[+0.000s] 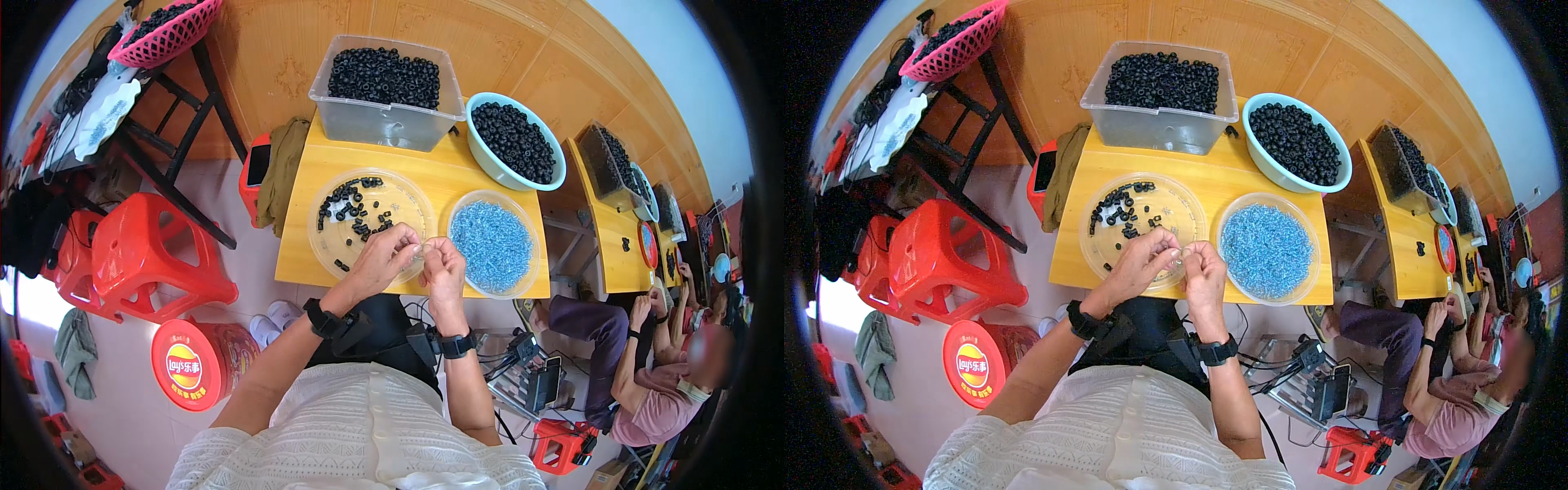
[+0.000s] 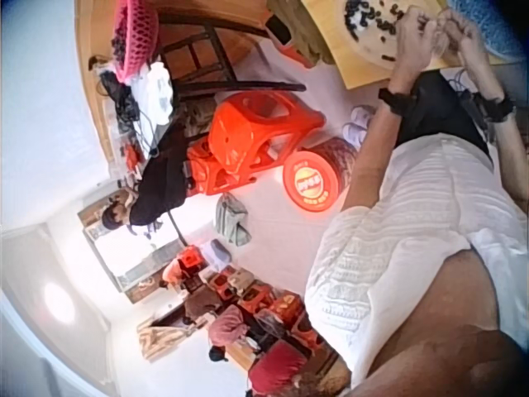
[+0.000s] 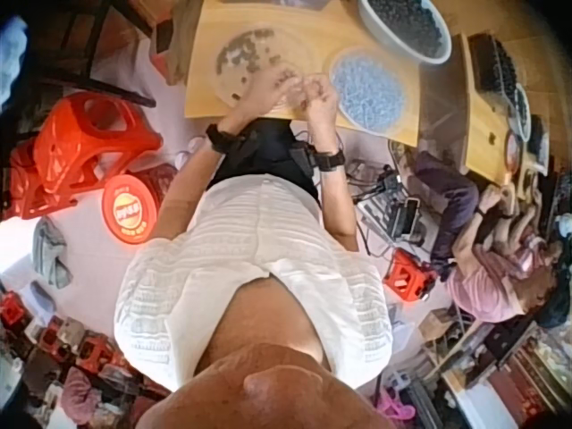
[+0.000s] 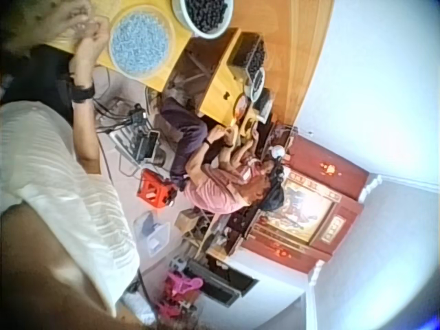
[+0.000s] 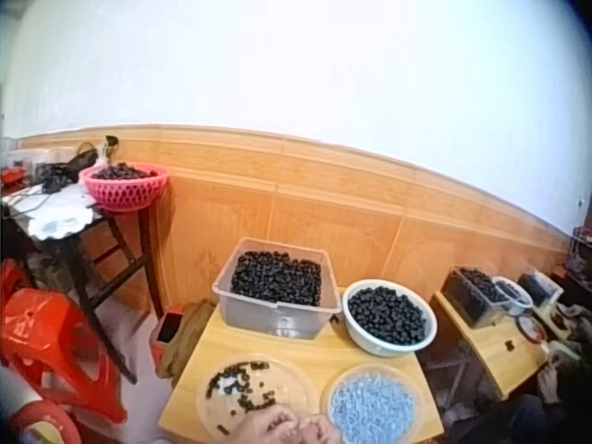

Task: Sorting small black and blue plastic parts from containers into specialized trays.

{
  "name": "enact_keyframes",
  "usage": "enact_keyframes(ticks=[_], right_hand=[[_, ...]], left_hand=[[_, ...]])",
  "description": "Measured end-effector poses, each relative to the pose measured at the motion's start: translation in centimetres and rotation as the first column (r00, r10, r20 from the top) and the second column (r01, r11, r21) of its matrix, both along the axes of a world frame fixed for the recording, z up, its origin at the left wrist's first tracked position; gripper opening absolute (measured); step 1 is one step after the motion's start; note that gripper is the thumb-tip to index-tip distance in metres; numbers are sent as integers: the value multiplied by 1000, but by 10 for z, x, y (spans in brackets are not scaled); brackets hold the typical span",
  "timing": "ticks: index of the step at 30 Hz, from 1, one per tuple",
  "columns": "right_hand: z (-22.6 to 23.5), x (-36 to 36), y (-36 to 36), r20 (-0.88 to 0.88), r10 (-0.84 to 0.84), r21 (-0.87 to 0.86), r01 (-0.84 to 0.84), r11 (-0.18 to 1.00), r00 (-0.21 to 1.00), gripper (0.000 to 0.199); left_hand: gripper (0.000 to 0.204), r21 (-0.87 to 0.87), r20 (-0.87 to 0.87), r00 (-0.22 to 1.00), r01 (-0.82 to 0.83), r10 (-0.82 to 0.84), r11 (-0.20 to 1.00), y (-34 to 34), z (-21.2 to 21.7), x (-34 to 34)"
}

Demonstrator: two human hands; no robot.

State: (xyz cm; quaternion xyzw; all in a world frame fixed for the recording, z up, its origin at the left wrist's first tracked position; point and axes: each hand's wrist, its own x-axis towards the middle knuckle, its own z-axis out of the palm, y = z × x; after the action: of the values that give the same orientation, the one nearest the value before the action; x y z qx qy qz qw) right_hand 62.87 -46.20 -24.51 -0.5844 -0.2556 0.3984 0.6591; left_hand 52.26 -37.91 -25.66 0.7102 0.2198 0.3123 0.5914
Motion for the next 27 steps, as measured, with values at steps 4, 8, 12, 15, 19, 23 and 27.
enact_keyframes(ticks=[4, 8, 12, 15, 19, 23, 27], right_hand=[[5, 4, -2, -286, 106, 90, -84, 992, 952, 7], [0, 12, -2, -526, 210, 197, -121, 973, 824, 5], [0, 13, -2, -598, 241, 234, -121, 965, 764, 3], [12, 9, 1, -204, 112, 34, -107, 994, 973, 3], [15, 15, 0, 864, 86, -35, -111, 993, 495, 2], [22, 18, 1, 968, 119, -86, -152, 985, 223, 2], [15, 18, 1, 957, 88, -64, -94, 993, 275, 3]], left_hand=[[8, -92, 82, 997, 9, -2, 996, -2, -1, 1], [13, -337, 169, 983, 128, -74, 933, 0, -9, 2], [16, -571, 271, 959, 234, -88, 787, -2, -9, 0], [17, -598, 216, 974, 190, -72, 779, 3, -2, -3], [15, -375, 107, 985, 166, -136, 912, 14, -1, -6], [13, -292, 46, 981, 191, -186, 937, 22, -6, -7], [13, -359, 46, 982, 189, -185, 914, 21, -6, -3]])
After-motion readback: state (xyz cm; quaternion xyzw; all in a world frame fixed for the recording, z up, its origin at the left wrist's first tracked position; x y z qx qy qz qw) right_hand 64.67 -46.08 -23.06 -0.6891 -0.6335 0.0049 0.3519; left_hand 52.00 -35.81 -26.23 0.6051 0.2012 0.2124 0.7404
